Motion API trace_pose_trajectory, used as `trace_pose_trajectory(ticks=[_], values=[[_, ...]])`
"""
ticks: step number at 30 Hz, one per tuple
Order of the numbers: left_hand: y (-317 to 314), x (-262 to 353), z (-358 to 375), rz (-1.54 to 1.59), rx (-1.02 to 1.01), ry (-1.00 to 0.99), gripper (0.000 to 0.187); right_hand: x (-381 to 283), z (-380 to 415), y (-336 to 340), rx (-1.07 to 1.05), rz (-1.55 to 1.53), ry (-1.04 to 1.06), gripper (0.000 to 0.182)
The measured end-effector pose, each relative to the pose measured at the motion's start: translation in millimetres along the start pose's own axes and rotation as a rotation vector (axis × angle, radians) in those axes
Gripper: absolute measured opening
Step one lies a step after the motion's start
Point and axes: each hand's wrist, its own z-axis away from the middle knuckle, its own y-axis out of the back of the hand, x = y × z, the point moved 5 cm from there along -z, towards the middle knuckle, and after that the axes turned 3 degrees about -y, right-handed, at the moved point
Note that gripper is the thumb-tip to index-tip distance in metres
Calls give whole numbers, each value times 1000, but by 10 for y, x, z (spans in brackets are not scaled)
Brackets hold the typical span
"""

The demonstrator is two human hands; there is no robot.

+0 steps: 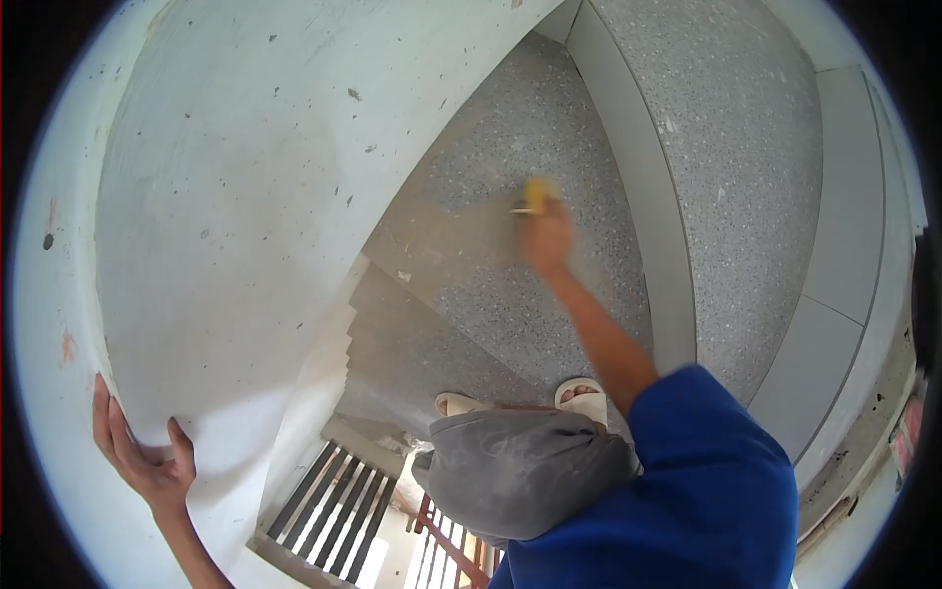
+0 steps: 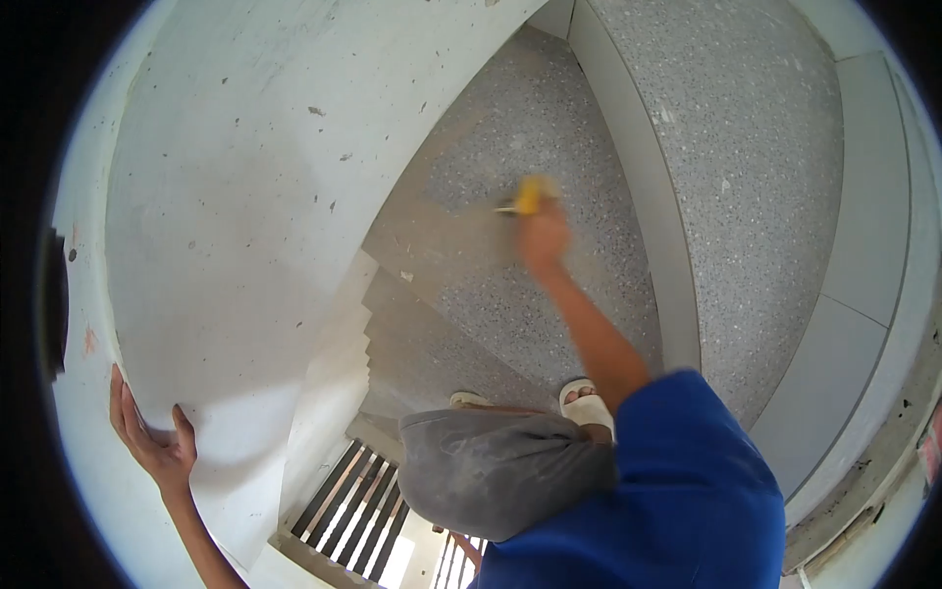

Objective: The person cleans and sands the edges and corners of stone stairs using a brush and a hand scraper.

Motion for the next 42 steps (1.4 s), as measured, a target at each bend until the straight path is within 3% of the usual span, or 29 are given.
trace_pose_trajectory(ticks=[2,5,9,13,15,18,21,23,26,29,31,34,36,39,42], values=[[10,18,-18,13,6,5,68,-777,292,-534,-359,-137,19,41],[5,11,-8,39,4,7,68,-1491,361,-482,-539,-302,196,42],[-13,-4,-6,69,31,40,65,-674,217,656,-350,-538,60,33],[16,-3,-37,-21,-6,1,66,1180,385,1265,-238,-138,-31,39],[20,-11,-10,-45,-20,-7,69,1338,491,1147,-203,-62,-103,42],[1,-25,5,-51,-1,-3,71,769,680,493,-173,-169,-118,48],[-10,-51,38,-32,8,1,71,-323,876,-69,-446,-159,-59,59],[-3,-62,40,-33,10,-11,70,-1031,1111,-337,-482,-190,54,66],[1,-90,56,-23,-3,-2,70,-1888,1350,-807,-721,-340,13,66],[0,-91,62,-21,-3,8,70,-2288,1122,-751,-738,-468,33,66],[0,-92,59,-15,7,2,71,-2285,1024,-571,-695,-489,99,67],[-10,-87,61,-3,8,-5,71,-1536,857,98,-557,-523,256,68],[0,-120,90,-11,-2,-13,70,-884,962,293,-673,-485,11,69],[-2,-126,75,-11,-16,-29,70,-620,1563,26,-601,-316,149,72],[31,-117,55,-23,-31,-27,71,-1526,1626,-281,-688,-353,88,75]])
